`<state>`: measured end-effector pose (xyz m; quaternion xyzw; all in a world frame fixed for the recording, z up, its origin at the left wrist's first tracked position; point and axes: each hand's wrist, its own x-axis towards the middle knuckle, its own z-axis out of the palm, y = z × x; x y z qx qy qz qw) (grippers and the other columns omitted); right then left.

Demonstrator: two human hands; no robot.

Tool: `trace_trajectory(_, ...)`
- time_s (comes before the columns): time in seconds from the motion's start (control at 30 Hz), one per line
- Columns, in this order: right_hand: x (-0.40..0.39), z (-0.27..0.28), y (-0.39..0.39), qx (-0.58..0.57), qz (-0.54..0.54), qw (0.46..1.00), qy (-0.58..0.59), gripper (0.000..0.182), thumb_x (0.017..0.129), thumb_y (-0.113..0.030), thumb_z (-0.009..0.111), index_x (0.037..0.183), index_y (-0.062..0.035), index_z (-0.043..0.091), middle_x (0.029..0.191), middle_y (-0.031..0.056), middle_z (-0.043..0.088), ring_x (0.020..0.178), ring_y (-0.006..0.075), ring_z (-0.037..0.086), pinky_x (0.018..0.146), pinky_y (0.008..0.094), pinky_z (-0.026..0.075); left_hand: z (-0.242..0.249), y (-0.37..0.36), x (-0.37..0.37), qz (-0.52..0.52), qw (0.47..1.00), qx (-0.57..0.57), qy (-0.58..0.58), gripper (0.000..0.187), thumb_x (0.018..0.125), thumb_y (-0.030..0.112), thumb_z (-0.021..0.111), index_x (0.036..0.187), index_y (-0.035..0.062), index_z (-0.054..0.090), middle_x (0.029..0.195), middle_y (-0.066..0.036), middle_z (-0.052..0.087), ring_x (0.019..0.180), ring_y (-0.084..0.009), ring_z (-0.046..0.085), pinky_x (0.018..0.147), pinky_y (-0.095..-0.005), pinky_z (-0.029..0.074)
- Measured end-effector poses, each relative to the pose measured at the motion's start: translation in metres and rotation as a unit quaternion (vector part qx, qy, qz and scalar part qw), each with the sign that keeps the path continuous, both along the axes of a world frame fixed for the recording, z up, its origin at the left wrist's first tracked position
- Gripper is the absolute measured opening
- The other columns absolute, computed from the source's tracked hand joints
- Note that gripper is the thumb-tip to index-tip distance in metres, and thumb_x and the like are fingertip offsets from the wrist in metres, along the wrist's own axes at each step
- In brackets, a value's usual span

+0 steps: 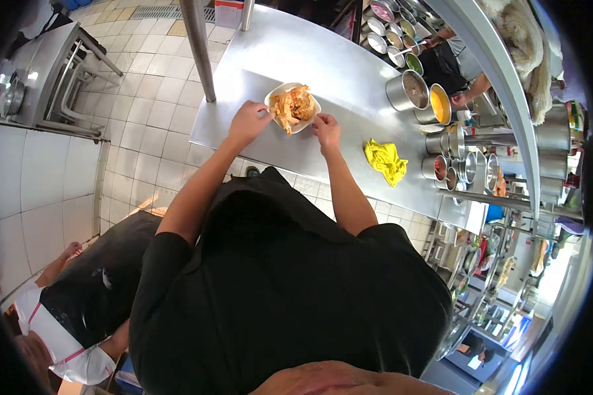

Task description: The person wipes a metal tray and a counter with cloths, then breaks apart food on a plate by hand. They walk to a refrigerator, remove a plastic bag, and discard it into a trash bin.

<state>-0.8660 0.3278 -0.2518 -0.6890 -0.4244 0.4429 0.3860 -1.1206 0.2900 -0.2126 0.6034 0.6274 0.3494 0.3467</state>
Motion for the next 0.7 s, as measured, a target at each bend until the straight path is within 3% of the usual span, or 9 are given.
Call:
trace_trajectory(0.1,0.002,-0.003,0.001,-0.008,0.031,0.999,-0.031,0.028,0.086,-0.022,0.064,0.105,-0.0012,0.064,0.093,0.0062,0.066,0.081,0.0147,0.064,0.065,0.0286,0.052,0.004,0.025,0.017,0.0,0.997,0.011,0.074,0.047,0.076,0.041,0.073,0.1,0.0008,0.069,0.099,-0.018,0.063,0.086,-0.0322,0.063,0.079,-0.0387,0.051)
trace_trajectory(0.2,0.002,-0.002,0.002,0.013,0.038,0.996,-0.084,0.028,0.085,-0.021,0.065,0.103,0.0005,0.064,0.094,0.0092,0.068,0.08,0.0168,0.066,0.069,0.0298,0.052,0.007,0.043,0.034,0.014,0.991,-0.071,0.117,0.053,0.074,0.049,0.071,0.096,0.0008,0.07,0.102,-0.018,0.063,0.091,-0.0316,0.062,0.08,-0.0403,0.05)
trace_trajectory(0.3,0.001,0.005,-0.002,0.094,0.043,0.977,-0.188,0.028,0.081,-0.02,0.067,0.102,-0.0023,0.066,0.098,0.0123,0.066,0.082,0.0219,0.065,0.073,0.0332,0.053,0.005,0.054,0.041,-0.003,0.983,-0.112,0.146,0.052,0.074,0.05,0.069,0.093,0.0018,0.071,0.096,-0.017,0.066,0.088,-0.0306,0.065,0.077,-0.0397,0.051)
trace_trajectory(0.4,-0.017,0.03,-0.012,0.147,0.037,0.951,-0.271,0.027,0.077,-0.021,0.07,0.101,-0.0072,0.067,0.103,0.0143,0.063,0.085,0.0268,0.064,0.076,0.0358,0.052,0.01,0.061,0.038,-0.042,0.976,-0.199,0.072,0.047,0.074,0.047,0.068,0.091,0.003,0.072,0.087,-0.016,0.07,0.081,-0.0313,0.067,0.073,-0.0396,0.052)
trace_trajectory(0.5,-0.036,0.035,-0.017,0.197,0.106,0.942,-0.252,0.026,0.075,-0.024,0.073,0.097,-0.0111,0.069,0.107,0.0131,0.06,0.093,0.0277,0.061,0.081,0.0394,0.05,-0.002,0.064,0.038,-0.025,0.981,-0.193,0.024,0.052,0.072,0.05,0.068,0.093,0.0027,0.071,0.086,-0.019,0.07,0.084,-0.0331,0.068,0.077,-0.0394,0.053)
trace_trajectory(0.6,-0.063,0.059,-0.022,0.179,0.129,0.908,-0.357,0.028,0.073,-0.028,0.074,0.095,-0.0113,0.069,0.107,0.0117,0.061,0.101,0.027,0.059,0.089,0.0427,0.044,-0.003,0.065,0.044,0.004,0.978,-0.207,0.029,0.053,0.072,0.05,0.068,0.094,0.0018,0.071,0.09,-0.019,0.07,0.089,-0.0341,0.068,0.079,-0.0415,0.052)
trace_trajectory(0.7,-0.07,0.06,-0.021,0.188,0.117,0.899,-0.379,0.028,0.072,-0.029,0.074,0.094,-0.0125,0.07,0.105,0.0092,0.062,0.106,0.026,0.056,0.093,0.0439,0.039,-0.005,0.06,0.047,0.008,0.983,-0.179,0.026,0.054,0.073,0.051,0.067,0.093,0.0012,0.07,0.092,-0.02,0.07,0.092,-0.0346,0.067,0.081,-0.0432,0.051)
